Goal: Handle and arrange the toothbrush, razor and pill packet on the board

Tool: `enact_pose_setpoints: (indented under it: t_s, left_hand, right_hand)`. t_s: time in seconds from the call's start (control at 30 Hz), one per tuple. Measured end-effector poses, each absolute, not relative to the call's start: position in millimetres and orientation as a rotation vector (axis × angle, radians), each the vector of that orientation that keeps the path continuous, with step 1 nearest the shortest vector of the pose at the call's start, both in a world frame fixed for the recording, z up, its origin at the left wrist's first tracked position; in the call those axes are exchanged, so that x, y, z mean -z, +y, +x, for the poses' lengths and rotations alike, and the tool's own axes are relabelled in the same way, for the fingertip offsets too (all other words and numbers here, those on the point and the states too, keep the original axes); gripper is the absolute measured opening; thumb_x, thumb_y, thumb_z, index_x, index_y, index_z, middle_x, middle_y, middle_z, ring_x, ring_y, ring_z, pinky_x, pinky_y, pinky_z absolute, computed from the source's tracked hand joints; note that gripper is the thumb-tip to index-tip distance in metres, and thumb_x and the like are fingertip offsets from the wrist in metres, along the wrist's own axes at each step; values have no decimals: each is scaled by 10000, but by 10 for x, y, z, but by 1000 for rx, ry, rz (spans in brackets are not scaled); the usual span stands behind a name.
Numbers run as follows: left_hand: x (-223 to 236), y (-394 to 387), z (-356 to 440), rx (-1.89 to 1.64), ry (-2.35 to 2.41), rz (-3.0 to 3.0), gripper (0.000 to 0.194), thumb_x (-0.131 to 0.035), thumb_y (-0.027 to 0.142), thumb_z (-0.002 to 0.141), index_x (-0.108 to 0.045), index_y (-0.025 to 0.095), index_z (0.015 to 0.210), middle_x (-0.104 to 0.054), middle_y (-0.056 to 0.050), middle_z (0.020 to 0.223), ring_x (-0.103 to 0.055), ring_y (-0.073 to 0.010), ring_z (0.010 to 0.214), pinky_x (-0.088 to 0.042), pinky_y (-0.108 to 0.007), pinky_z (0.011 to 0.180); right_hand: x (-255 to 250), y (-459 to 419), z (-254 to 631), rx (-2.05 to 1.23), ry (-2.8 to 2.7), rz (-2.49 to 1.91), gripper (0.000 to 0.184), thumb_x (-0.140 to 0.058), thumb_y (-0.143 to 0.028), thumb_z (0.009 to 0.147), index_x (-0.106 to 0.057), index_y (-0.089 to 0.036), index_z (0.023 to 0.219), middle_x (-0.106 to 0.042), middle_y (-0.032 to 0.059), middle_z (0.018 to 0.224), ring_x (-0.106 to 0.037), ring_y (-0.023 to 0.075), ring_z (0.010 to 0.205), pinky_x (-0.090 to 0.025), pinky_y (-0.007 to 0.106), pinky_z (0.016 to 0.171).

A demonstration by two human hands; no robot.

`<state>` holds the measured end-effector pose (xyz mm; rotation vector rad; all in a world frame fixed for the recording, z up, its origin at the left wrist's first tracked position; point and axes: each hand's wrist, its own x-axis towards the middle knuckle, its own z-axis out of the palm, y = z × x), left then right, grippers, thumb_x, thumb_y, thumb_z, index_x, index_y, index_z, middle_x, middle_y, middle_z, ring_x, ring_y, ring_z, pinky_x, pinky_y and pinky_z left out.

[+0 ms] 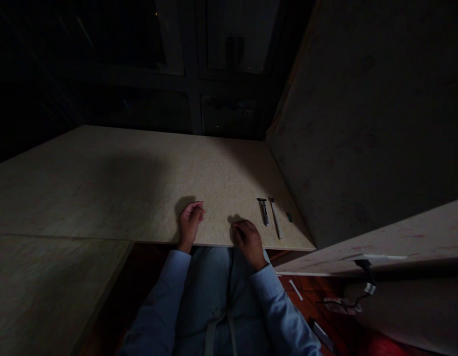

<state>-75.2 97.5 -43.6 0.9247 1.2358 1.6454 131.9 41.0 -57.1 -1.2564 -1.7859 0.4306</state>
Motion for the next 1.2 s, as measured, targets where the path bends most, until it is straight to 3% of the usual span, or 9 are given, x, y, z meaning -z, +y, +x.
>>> enact_pose_setpoints:
  t_s: [0.53, 0.83, 1.03, 1.2]
  left_hand:
    - [476, 985, -765, -1665, 1170, 884, 243, -698, 299, 687, -705, 162, 887, -625, 24, 622, -478, -68, 484, -341, -187, 463]
    - [435, 977, -766, -1655, 1134, 810, 267, -723, 321, 669, -713, 159, 882, -625, 21, 614, -485, -70, 494, -345, -184, 465]
    - [447, 979, -773, -1636, 1127, 767, 294, -752, 337, 661, -718, 157, 891, -631, 20, 624, -497, -68, 497, -352, -181, 468]
    - [447, 975, -777, -1628, 1131, 767, 284, -753, 347, 686, -718, 156, 893, -642, 17, 641, -508, -67, 508, -362, -181, 476]
  right_hand:
    - [574, 427, 1340, -432, -1802, -1278, 225, -539, -214, 920, -741, -195, 1018, -715, 124, 973, -663, 255, 933, -551, 402, 845]
    - [416, 340, 1547, -616, -1615, -1228, 200, -570, -309, 947, -747, -218, 975, -727, 77, 925, -690, 211, 890, -559, 346, 804]
    - [278, 390, 2338, -338, -1471, -1522, 250, -559, -344, 907, -729, -178, 985, -758, 113, 968, -714, 232, 858, -569, 351, 763]
    - [47, 596, 2871, -171, -1804, -2212, 322, -503, -203, 924, -723, -145, 1152, -771, 152, 1088, -742, 239, 945, -532, 278, 761]
